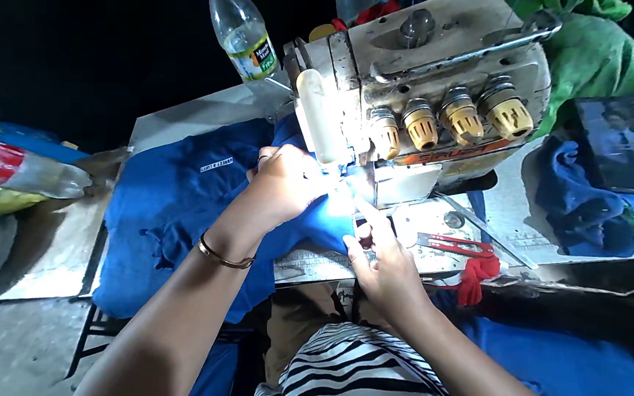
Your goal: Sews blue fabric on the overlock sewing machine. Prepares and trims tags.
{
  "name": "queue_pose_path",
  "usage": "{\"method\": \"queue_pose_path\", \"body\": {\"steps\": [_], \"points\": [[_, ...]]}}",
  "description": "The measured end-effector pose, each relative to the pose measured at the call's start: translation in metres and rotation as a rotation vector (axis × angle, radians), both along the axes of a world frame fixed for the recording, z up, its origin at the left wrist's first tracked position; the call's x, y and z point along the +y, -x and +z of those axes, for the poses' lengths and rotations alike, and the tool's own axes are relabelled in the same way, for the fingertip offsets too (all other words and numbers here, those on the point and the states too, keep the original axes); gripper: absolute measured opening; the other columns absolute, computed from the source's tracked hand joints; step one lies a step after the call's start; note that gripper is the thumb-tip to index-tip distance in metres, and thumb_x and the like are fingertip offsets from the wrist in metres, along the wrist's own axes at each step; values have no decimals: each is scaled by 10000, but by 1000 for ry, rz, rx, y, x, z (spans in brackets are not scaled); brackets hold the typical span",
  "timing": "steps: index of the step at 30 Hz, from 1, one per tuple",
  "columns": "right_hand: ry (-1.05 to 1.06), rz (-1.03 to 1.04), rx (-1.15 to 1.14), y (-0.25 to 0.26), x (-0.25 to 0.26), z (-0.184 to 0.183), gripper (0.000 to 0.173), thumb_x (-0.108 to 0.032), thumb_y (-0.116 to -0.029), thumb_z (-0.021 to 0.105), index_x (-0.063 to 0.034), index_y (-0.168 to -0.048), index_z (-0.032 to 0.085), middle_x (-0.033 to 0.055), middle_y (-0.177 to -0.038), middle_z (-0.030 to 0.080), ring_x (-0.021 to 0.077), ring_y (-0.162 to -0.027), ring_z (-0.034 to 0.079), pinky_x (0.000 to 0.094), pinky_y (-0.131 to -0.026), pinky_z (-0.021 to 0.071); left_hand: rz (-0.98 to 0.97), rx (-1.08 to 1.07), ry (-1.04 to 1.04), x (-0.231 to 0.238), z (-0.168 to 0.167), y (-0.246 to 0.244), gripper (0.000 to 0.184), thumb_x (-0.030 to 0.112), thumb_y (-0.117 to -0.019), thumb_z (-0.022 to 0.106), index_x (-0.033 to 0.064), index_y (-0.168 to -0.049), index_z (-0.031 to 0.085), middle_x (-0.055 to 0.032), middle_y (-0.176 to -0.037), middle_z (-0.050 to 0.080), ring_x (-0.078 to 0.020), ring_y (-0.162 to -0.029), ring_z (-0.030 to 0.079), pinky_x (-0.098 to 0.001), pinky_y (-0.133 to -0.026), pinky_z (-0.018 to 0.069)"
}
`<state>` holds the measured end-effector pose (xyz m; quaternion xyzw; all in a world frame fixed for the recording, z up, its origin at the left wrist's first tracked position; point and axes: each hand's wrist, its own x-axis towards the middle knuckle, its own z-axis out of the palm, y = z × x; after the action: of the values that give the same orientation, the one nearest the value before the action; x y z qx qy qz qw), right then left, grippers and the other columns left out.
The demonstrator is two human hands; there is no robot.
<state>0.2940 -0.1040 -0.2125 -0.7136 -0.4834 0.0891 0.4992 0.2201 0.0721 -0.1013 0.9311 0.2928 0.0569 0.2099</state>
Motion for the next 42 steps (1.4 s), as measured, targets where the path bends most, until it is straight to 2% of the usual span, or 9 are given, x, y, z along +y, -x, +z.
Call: {"method": "queue_pose_path", "body": {"steps": [3,7,10,15,18,23,28,34,42], "points": [[-3,-3,-3,0,1,-1,519,-176,-994,545,-71,-1497,471,45,-981,668,79,-771,644,236,-693,563,-1,-19,-5,5,-3,-1,153,244,-917,740,116,-835,750,-33,-900,680,-187,-987,599,-475,-974,386],[-9,-9,-7,0,2,-3,501,-179,-990,550,-69,-1475,488,36,-957,655,76,-759,634,231,-683,557,112,44,20,2,-2,-3,203,312,-934,721,114,-931,765,-77,-1071,678,-315,-1207,500,-584,-950,357],[-12,-10,-9,0,2,-3,493,-179,-994,550,-55,-1468,493,46,-964,663,84,-760,643,244,-689,565,155,16,4,-3,-6,-1,229,320,-927,728,93,-949,754,-102,-1109,666,-338,-1238,491,-598,-968,369],[14,-25,-25,0,3,-4,493,-202,-998,528,-50,-1466,499,45,-985,675,74,-748,641,242,-674,564,160,-122,-192,-18,-21,5,217,284,-939,710,76,-897,757,-96,-1002,693,-309,-1106,583,-523,-989,405],[32,-18,4,0,3,-3,504,-204,-1001,523,-72,-1486,485,52,-1060,688,69,-782,657,245,-702,570,190,-171,-239,-32,-26,9,188,251,-979,673,77,-1004,738,-103,-1069,689,-314,-1125,586,-527,-987,419],[14,-32,7,-1,4,-4,502,-198,-991,527,-58,-1472,493,42,-1029,680,50,-774,641,214,-703,558,187,-254,-366,-45,-35,18,245,269,-987,647,100,-1152,711,-84,-1163,649,-257,-1150,574,-464,-981,430],[12,-27,8,-1,3,-3,495,-191,-994,542,-61,-1469,496,26,-961,663,59,-742,627,217,-677,554,174,-251,-360,-52,-40,22,222,270,-986,650,188,-1166,752,-31,-1202,679,-246,-1213,560,-456,-995,414],[8,-32,19,1,4,-2,494,-199,-997,540,-63,-1470,497,13,-932,660,45,-717,618,202,-654,547,179,-255,-347,-51,-42,23,235,305,-986,647,203,-1167,757,-42,-1176,668,-238,-1171,569,-462,-934,417],[40,-34,111,1,0,-2,422,-222,-999,587,-81,-1395,551,11,-986,690,34,-783,655,214,-709,567,133,-249,-372,-51,-42,23,233,290,-1007,619,157,-1151,745,-35,-1114,691,-240,-1144,592,-485,-976,414]]}}
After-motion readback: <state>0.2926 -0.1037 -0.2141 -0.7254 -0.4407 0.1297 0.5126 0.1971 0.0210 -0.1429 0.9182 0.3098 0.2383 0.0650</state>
